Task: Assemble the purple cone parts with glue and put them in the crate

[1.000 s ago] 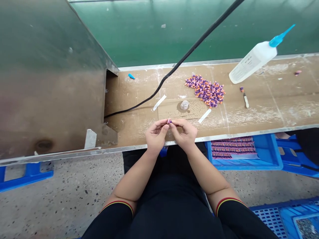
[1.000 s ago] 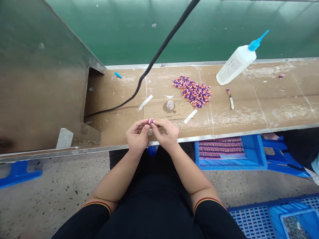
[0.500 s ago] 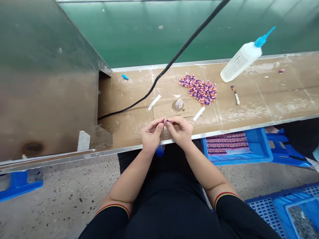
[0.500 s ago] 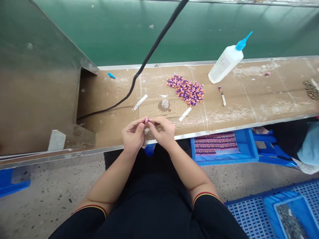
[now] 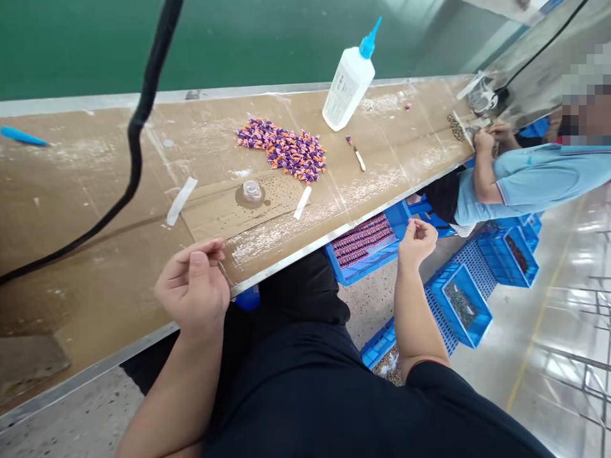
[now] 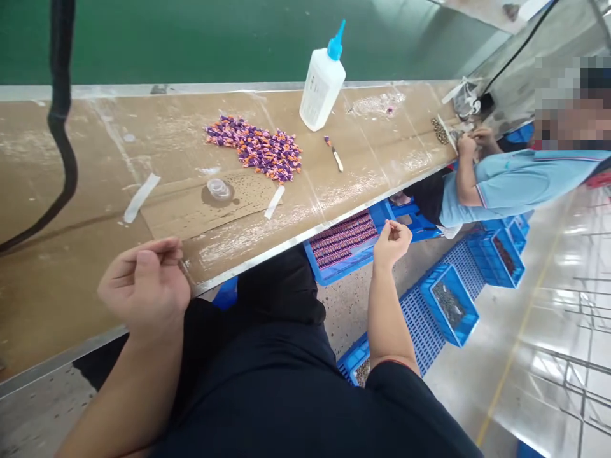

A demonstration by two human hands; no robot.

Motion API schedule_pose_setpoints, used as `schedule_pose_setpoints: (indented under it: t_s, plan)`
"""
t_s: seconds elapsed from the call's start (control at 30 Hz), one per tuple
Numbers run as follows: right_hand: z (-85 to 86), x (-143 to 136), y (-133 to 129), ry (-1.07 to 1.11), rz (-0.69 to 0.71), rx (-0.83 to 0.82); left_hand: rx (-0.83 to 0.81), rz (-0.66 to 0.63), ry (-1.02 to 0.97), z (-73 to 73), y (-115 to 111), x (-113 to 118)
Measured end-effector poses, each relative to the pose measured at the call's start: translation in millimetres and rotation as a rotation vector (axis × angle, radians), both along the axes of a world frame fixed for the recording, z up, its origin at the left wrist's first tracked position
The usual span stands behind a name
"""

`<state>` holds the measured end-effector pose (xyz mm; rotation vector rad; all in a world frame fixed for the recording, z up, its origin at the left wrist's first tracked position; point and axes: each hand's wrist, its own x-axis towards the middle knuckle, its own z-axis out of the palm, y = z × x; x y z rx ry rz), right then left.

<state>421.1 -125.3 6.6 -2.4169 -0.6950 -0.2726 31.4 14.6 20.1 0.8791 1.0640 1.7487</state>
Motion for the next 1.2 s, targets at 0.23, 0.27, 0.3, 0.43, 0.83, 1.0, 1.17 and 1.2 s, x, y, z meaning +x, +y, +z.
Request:
schedule_pose_setpoints:
  t_s: [0.23,0.27,0.3,0.43,0.83,1.0,1.17,1.2]
  plan:
    - [-25.7,24,-4,0.359,0.298,-0.772,0.036,-0.008,0.025,-2.5,-1,-1]
    - [-29.6,25,1,0.376,0.326,-0.845,0.035,-0.008,0.030,-2.8,-2,-1]
    - [-33.2,26,5,0.390,0.349,-0.912,0.033,-0.009,0.040,-3.0,-2,-1]
    - [-43.2,28,15,0.411,0.417,-1.112,0.035,-0.023,0.057,-2.6,-3,-2]
    - [-56.1,24,21,0.329,0.434,-1.347,0.049,-0.045,0.060,-1.4,-4,-2]
    - [-53.2,23,21,0.329,0.404,-1.373,0.052,-0.041,0.062,-1.6,-3,-2]
    - [-51.3,22,22,0.342,0.378,-1.385,0.086,-0.060,0.046,-1.2,-4,-3]
    - [-51.7,21,22,0.345,0.375,-1.389,0.089,-0.060,0.049,-1.1,-4,-3]
